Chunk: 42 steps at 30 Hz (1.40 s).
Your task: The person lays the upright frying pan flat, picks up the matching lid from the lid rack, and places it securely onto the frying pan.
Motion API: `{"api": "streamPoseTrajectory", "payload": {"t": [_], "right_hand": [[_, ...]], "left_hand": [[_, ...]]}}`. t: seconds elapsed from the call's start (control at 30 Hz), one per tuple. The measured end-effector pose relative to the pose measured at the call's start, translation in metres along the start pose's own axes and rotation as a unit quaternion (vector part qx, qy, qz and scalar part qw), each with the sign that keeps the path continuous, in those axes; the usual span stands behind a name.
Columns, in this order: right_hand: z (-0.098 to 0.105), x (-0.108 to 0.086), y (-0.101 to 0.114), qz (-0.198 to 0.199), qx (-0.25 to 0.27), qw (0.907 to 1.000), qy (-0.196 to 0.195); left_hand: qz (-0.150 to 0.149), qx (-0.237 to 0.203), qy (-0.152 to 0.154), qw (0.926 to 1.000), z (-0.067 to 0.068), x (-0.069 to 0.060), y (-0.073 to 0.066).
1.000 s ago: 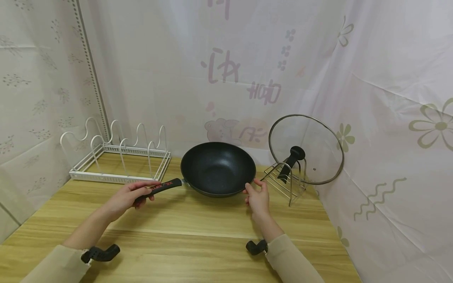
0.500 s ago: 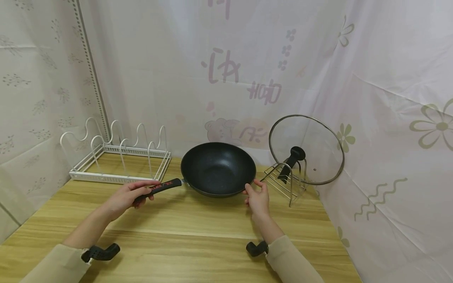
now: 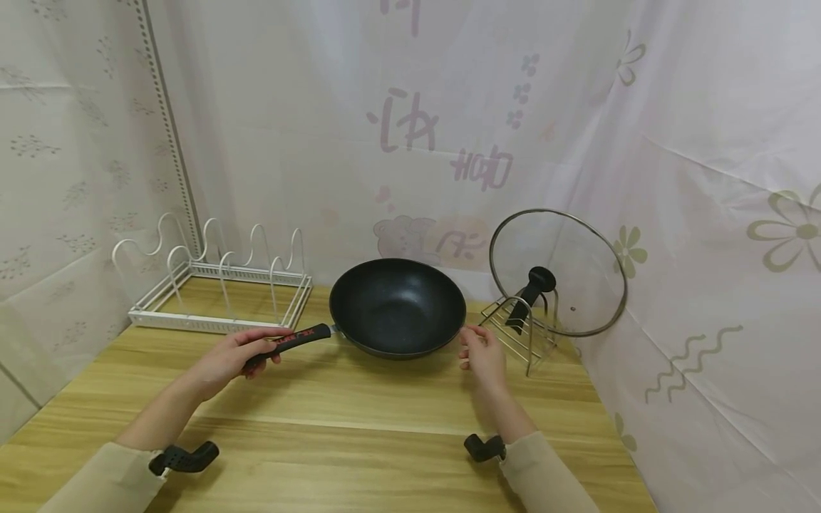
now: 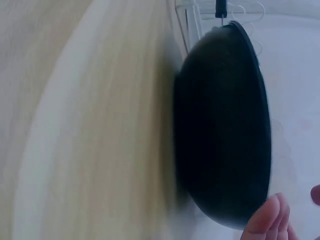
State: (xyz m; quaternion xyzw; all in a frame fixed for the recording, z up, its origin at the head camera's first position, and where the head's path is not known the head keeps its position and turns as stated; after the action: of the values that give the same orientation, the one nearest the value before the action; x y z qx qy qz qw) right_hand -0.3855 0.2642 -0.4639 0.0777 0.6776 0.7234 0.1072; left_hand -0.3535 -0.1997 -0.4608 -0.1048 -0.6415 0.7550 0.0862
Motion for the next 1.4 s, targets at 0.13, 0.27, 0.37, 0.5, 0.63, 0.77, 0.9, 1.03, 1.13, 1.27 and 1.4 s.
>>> {"api": "streamPoseTrajectory", "payload": {"t": [0.13,0.27,0.37,0.5,0.63,0.77,0.9,1.03,1.13,1.27,1.4], "right_hand": [[0.005,-0.002,0.018,0.04,-0.012,0.9991,0.012],[0.011,-0.005,0.037,0.084,-0.039,0.9954,0.027],[0.02,-0.006,0.052,0.106,-0.054,0.9924,0.028],[0.035,-0.004,0.07,0.125,-0.044,0.9911,0.012],[0.054,-0.002,0.085,0.134,-0.041,0.99,-0.01],[0.077,0.005,0.095,0.133,-0.037,0.9896,-0.04],[0.103,0.015,0.096,0.117,-0.031,0.9895,-0.079],[0.125,0.023,0.092,0.106,-0.023,0.987,-0.119],[0.136,0.027,0.085,0.093,-0.022,0.986,-0.137],[0.147,0.035,0.074,0.064,-0.038,0.9862,-0.148],[0.151,0.041,0.068,0.054,-0.051,0.9862,-0.148]], "left_hand": [[0.0,0.001,-0.001,1.0,0.0,0.0,0.0],[-0.001,-0.002,0.001,1.0,0.0,0.0,0.0],[0.0,-0.003,0.001,1.0,0.0,0.0,0.001],[0.0,-0.001,0.001,1.0,0.0,0.0,0.001],[0.0,-0.002,0.002,1.0,0.0,0.0,0.001],[0.001,-0.003,0.003,1.0,-0.001,0.0,0.001],[0.002,-0.004,0.004,1.0,-0.001,0.0,0.001],[0.005,-0.003,0.005,1.0,-0.001,0.0,0.001],[0.008,-0.003,0.004,1.0,-0.001,0.0,0.001],[0.009,-0.005,0.002,0.9999,0.0,0.0,0.002],[0.008,-0.005,0.001,1.0,0.0,0.0,0.002]]}}
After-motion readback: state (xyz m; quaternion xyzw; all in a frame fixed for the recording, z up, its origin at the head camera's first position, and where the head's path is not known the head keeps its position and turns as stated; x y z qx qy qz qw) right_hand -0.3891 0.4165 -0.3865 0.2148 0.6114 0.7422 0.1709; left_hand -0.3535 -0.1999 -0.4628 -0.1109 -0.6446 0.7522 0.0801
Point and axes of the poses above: each hand's wrist, its own x-axis towards the middle knuckle, its own z-axis out of the back of the hand, y = z × x, the point moved 9 cm from there along x, towards the middle knuckle, and after that the axes turned 3 degrees about -y, right-handed, at the moved point
